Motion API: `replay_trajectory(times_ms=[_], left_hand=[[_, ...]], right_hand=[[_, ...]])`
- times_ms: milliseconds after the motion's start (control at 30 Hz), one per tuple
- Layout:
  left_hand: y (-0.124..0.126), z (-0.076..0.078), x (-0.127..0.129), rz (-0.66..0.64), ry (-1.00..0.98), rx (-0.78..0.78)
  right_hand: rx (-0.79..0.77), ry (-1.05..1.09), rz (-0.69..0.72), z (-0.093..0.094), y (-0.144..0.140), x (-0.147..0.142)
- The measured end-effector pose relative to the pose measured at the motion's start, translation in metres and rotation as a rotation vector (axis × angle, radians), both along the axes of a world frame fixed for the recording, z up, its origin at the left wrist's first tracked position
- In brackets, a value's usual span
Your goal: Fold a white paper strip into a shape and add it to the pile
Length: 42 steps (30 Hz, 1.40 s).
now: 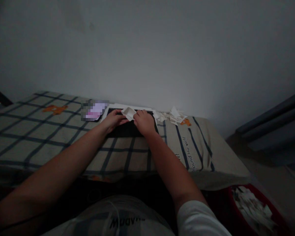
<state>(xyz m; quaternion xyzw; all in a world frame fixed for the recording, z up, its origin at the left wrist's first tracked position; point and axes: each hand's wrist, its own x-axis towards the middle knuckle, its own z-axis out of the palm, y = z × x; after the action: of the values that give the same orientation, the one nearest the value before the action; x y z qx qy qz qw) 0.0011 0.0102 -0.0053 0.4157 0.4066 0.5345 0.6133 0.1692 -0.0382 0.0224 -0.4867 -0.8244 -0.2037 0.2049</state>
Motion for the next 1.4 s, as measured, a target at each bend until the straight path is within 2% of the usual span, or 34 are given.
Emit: replay_trajectory(times_ms=[367, 733, 1100, 1400], left_hand=[[-0.0025, 0.0054, -0.0012, 0.010, -0.043, -0.065], [-0.0065, 0.0063, 0.0007, -0.099, 0.031, -0.086], [-0.0046, 0.0044, 0.0006, -0.021, 0.034, -0.072], [-0.0026, 0.0015, -0.0011, -0.043, 0.095, -0.035]], right_hand=[[-0.018, -0.008, 0.002, -0.0003, -0.0033, -0.0085], [0.007, -0.027, 0.027, -0.0035, 0.0002, -0.0063], [-0.005, -0.056, 0.110, -0.0039, 0.0010, -0.0058], [-0.060, 0.008, 0.118, -0.0058, 0.0046, -0.0028]])
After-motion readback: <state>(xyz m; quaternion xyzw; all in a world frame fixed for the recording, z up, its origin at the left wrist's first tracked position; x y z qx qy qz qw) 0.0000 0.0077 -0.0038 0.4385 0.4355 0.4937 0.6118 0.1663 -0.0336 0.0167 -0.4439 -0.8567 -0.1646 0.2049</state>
